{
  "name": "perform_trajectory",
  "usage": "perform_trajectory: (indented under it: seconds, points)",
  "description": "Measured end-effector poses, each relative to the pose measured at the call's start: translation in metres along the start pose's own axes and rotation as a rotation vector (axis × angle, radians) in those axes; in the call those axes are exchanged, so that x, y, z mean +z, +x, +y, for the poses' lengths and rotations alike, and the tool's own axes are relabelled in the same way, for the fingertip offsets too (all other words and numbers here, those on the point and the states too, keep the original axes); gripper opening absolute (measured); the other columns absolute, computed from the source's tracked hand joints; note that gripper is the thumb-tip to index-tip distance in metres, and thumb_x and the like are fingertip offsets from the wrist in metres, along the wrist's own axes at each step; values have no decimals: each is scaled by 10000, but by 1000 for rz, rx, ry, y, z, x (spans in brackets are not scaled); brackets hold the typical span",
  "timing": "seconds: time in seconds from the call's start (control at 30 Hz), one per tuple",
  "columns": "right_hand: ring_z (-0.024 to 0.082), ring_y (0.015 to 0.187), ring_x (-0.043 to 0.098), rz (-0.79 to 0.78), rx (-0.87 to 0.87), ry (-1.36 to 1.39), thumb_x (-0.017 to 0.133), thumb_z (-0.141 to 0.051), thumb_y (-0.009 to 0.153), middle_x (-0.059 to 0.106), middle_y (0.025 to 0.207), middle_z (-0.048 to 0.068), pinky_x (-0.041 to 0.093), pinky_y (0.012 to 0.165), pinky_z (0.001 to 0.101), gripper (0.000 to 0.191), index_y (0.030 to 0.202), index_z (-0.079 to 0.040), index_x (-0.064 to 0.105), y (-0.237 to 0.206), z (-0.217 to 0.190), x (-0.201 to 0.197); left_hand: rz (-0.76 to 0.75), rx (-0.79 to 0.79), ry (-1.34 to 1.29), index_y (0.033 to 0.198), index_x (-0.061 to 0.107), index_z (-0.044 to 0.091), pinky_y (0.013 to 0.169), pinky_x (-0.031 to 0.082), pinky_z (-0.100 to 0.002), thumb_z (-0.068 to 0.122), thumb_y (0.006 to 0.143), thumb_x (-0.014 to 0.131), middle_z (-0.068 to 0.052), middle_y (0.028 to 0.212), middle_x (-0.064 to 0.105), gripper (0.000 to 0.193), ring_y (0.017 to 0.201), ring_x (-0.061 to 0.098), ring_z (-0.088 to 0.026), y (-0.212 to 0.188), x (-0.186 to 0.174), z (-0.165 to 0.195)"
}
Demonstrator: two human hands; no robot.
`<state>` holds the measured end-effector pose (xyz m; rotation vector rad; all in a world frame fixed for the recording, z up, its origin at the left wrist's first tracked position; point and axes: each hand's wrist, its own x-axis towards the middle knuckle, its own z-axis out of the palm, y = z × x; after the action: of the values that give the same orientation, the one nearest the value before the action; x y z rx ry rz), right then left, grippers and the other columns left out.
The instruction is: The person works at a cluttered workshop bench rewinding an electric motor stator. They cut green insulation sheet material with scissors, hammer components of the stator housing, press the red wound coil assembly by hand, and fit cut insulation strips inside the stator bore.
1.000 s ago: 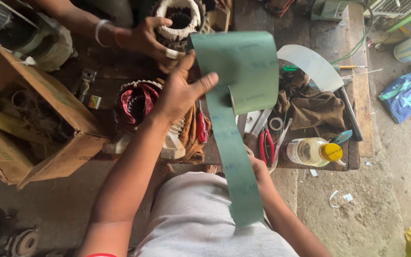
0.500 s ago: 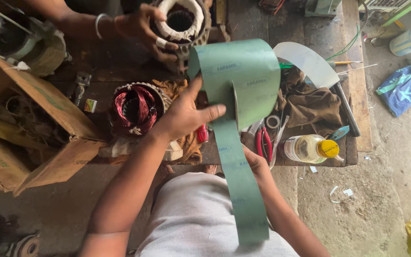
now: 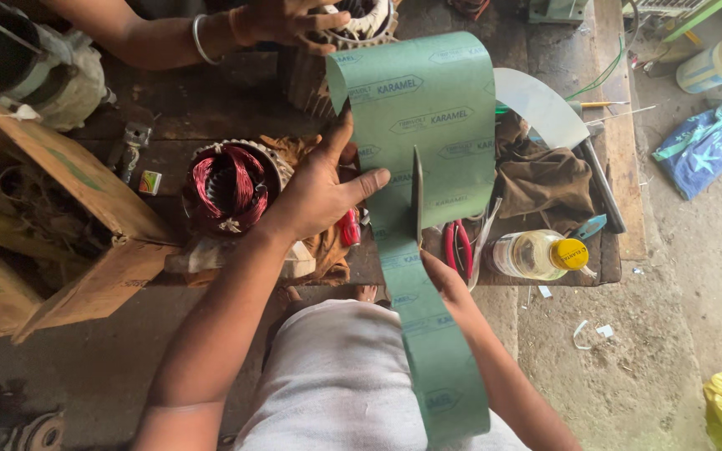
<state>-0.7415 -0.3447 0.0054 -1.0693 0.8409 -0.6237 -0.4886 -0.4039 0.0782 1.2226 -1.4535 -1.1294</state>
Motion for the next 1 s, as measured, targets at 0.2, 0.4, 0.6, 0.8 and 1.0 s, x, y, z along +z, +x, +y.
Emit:
perform_trajectory:
  seconds: [0.2,0.4,0.6,0.8,1.0]
  points:
    - [82,635,538,54,132,-148,773,-214,920,625,800,18,425,538,249,368,1189,30,719,-5,25,-16,-51,40,-127,1671,153,103,1102,504,-338,97,1000,730,-111,1441,622,885,1286,619,-180,0,-2,-6]
    - [35,648,556,-52,-73,103,743,-411,880,641,805,-32,443,554,198,500,1196,-31,667,8,21,-22,-102,35,-50,1649,193,84,1110,506,-351,153,949,773,-138,1626,427,912,1326,599,-220,-8,19,-6]
    - [36,659,536,89,48,100,780,-337,890,622,791,-24,421,541,205,445,1156,8,689,2,5,-12,-145,60,-62,1638,196,20,1162,413,-395,166,974,774,-189,1574,483,893,1403,510,-245,-16,21,-9]
    - [45,625,489,47,74,-43,813,-302,863,575,750,-27,388,522,213,445,1177,0,720,-10,9,-6,2,-98,-276,1499,469,-27,955,529,-371,167,1089,705,-240,1301,625,512,1089,630,-228,12,-13,-22]
    - [43,755,532,40,32,59,779,-333,891,636,914,-22,427,614,211,520,1234,35,648,-6,0,-1,-32,208,54,1675,33,206,1102,522,-318,95,1006,775,-135,1595,488,1005,1370,566,-172,9,-5,-23]
